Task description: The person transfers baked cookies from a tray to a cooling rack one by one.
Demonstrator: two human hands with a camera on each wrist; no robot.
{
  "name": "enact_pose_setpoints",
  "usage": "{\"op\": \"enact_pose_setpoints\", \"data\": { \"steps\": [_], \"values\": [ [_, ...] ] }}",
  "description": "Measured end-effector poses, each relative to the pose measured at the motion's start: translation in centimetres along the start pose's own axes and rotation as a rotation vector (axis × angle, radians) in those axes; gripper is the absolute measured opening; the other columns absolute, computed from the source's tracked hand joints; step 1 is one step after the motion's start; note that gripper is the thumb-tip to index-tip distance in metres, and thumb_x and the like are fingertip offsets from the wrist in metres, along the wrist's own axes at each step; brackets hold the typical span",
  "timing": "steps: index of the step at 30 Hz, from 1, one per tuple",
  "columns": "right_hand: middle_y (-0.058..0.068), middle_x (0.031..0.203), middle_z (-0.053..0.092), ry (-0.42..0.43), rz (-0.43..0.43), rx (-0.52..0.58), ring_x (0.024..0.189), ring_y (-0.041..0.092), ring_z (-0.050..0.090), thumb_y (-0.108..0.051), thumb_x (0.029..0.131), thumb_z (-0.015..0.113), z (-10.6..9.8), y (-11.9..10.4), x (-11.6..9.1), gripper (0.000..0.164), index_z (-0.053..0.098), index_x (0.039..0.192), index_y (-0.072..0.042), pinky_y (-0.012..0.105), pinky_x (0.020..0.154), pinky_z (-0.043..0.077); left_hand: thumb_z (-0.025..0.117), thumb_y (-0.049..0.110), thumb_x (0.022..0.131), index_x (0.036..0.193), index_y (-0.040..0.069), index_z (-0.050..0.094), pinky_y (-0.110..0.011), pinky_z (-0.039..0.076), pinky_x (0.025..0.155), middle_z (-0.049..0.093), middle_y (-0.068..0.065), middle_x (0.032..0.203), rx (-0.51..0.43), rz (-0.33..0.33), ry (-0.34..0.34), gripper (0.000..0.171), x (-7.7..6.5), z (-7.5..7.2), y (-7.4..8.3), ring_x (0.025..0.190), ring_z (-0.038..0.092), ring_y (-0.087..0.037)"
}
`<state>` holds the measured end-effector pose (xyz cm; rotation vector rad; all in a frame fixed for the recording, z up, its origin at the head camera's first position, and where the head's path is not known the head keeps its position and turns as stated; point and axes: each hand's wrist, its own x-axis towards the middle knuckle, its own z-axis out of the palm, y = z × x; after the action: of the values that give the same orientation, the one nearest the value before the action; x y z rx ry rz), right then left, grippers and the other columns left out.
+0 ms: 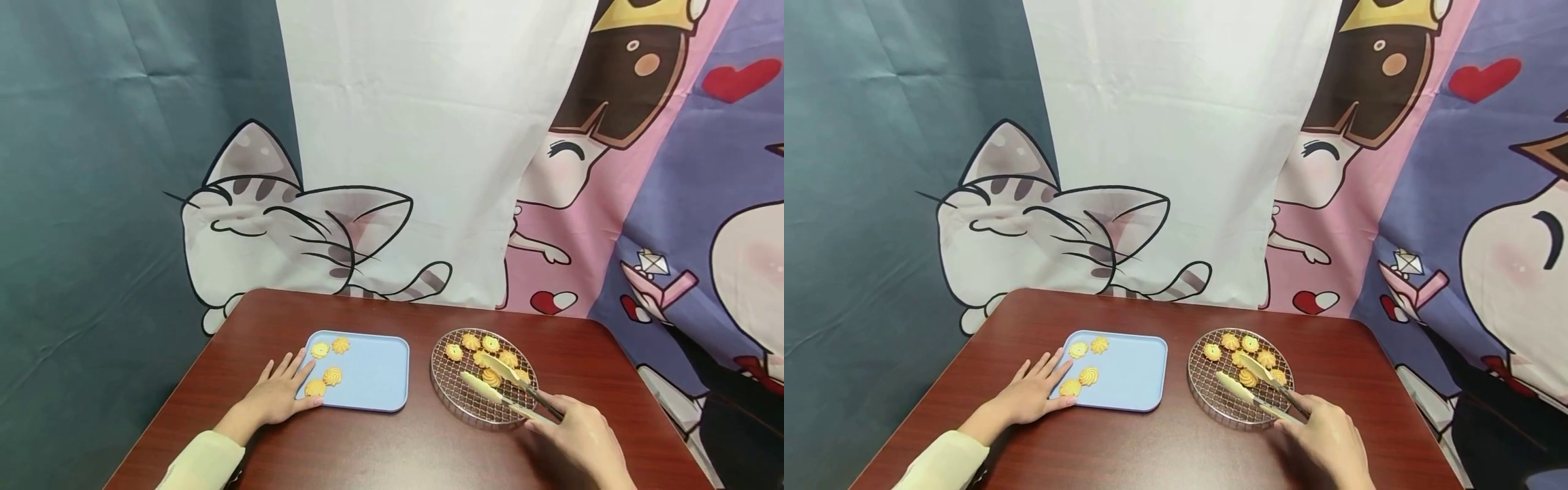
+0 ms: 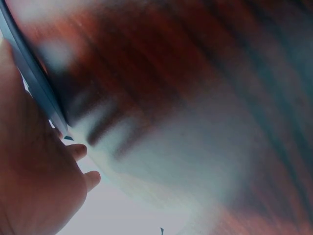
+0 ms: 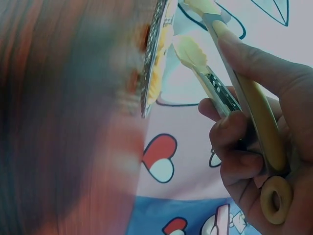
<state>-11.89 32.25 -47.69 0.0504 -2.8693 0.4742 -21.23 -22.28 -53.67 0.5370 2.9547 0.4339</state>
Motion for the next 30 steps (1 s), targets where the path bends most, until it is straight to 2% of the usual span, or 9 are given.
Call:
{"op": "enact_pose_setpoints", "data": {
  "steps": [6,17,25,30],
  "values": [
    [0.011,0.112,0.075,0.018,-0.023,0.032,0.102,0.036,0.071,-0.044,0.073,0.089,0.6,-1.2,0.4,0.056,0.076,0.121,-0.017,0.056,0.081,0.054,0.051,0.074,0.091,0.159,0.013,0.036,-0.069,0.009,0.117,0.018,-0.016,0.168,0.04,-0.015,-0.019,0.092,0.0,-0.3,0.2,0.152,0.019,-0.046],
    [0.007,0.11,0.076,0.062,-0.095,0.092,0.102,0.031,0.072,-0.036,0.07,0.093,1.7,-4.0,1.7,0.056,0.078,0.12,-0.018,0.052,0.082,0.056,0.05,0.075,0.091,0.159,0.013,0.036,-0.069,0.008,0.117,0.017,-0.015,0.168,0.038,-0.015,-0.022,0.093,0.1,-0.3,0.2,0.152,0.018,-0.046],
    [0.005,0.118,0.075,0.031,-0.15,0.09,0.108,0.031,0.071,-0.039,0.069,0.092,3.0,-6.9,2.8,0.059,0.076,0.122,-0.021,0.051,0.088,0.055,0.054,0.07,0.093,0.158,0.011,0.037,-0.07,0.008,0.117,0.018,-0.017,0.168,0.031,-0.012,-0.015,0.089,0.0,-0.1,0.1,0.151,0.019,-0.047],
    [0.006,0.114,0.075,0.028,-0.193,0.095,0.101,0.029,0.073,-0.04,0.068,0.093,3.8,-8.4,3.5,0.058,0.077,0.121,-0.021,0.047,0.084,0.057,0.053,0.071,0.093,0.158,0.012,0.037,-0.07,0.009,0.117,0.017,-0.017,0.168,0.036,-0.011,-0.017,0.089,0.0,-0.2,0.2,0.151,0.019,-0.047]
  ]
}}
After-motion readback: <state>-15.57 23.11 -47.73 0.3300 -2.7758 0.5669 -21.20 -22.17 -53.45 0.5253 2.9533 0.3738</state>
